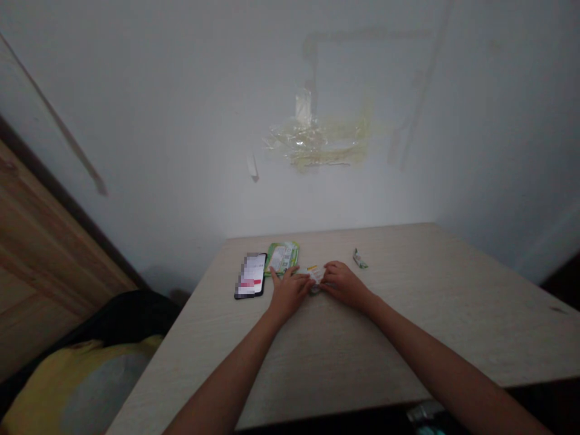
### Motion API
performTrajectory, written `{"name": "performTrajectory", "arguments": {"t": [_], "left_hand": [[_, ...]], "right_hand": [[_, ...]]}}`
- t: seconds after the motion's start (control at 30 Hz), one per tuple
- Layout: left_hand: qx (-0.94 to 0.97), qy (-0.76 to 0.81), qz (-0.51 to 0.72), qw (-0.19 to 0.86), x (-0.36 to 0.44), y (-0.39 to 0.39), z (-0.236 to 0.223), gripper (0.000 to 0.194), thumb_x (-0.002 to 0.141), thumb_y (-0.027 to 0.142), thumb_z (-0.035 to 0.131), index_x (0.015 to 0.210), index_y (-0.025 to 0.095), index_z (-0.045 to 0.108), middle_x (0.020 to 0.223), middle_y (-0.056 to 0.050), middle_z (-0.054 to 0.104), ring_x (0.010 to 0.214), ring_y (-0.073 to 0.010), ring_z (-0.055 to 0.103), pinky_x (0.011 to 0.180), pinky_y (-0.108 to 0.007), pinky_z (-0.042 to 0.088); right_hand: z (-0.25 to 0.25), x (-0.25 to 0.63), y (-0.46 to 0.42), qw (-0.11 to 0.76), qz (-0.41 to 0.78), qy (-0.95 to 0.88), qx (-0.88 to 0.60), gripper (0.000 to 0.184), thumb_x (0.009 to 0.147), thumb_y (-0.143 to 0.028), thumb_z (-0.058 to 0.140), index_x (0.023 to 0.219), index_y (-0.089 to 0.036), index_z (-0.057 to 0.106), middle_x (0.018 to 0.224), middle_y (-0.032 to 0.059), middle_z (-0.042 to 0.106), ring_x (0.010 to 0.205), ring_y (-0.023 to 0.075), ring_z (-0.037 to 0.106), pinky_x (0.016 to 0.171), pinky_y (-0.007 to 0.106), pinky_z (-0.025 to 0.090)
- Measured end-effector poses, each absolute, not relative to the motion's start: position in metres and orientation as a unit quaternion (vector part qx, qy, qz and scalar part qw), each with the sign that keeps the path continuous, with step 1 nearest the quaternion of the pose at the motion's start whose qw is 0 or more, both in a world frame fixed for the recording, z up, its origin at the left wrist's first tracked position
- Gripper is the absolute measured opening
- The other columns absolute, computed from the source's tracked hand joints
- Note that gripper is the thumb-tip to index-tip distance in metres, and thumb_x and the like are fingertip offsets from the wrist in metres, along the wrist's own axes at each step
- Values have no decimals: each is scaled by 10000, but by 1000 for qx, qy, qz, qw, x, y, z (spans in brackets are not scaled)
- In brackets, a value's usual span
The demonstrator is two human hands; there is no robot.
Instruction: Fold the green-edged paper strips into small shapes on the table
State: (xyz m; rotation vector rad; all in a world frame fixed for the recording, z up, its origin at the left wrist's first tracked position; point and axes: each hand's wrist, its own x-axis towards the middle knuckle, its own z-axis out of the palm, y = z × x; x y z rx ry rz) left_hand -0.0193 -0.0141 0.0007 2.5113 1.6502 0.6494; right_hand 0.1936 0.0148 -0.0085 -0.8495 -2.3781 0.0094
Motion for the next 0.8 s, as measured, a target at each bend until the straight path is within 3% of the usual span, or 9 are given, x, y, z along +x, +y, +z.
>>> {"name": "performTrajectory", "arguments": {"t": [0.13, 0.27, 0.47, 0.57, 0.67, 0.8], "left_hand": [[818, 538, 204, 30, -19, -15, 1, 337, 921, 515, 447, 1200, 399, 596, 1239, 14, 665, 1319, -271, 417, 1040, -744, -133], [806, 555, 205, 7, -19, -14, -3, 521, 861, 465, 569, 1363, 412, 439, 1341, -11, 592, 1343, -297, 376, 1049, -755, -89], [783, 587, 203, -19, -19, -12, -3, 751, 778, 491, 655, 1445, 353, 340, 1513, -63, 384, 1389, -348, 282, 1098, -725, 23], [775, 599, 197, -24, -19, -12, -1, 800, 753, 486, 681, 1455, 343, 326, 1526, -70, 354, 1393, -368, 269, 1095, -728, 70], [778, 597, 194, -23, -20, -12, 0, 710, 762, 479, 678, 1409, 382, 400, 1513, -41, 379, 1388, -374, 271, 1070, -756, 78], [794, 574, 198, -30, -21, -14, 0, 406, 805, 464, 644, 1208, 461, 594, 1488, 38, 422, 1383, -376, 270, 1031, -791, 38]], "right_hand": [[-9, 192, 16, 329, 12, -882, -336, 146, 877, -193, 577, 972, -184, 689, 898, 91, 678, 1046, 245, 566, 936, 431, 443], [-9, 191, 16, 344, 42, -869, -353, 239, 878, -177, 541, 1092, -164, 647, 938, 105, 669, 990, 237, 579, 925, 424, 454], [-15, 192, 16, 373, 72, -831, -407, 583, 842, -146, 508, 1411, -155, 386, 1186, 139, 590, 1084, 245, 536, 1001, 444, 418], [-16, 195, 18, 373, 67, -832, -405, 645, 800, -92, 499, 1425, -200, 382, 1210, 127, 565, 1134, 255, 496, 1018, 457, 404], [-17, 199, 21, 379, 48, -824, -419, 669, 731, -17, 498, 1361, -241, 484, 1291, 130, 502, 1216, 269, 437, 1046, 495, 372], [-22, 203, 26, 373, 24, -833, -408, 598, 690, 20, 508, 1220, -234, 622, 1404, 114, 446, 1298, 284, 371, 1080, 534, 324]]}}
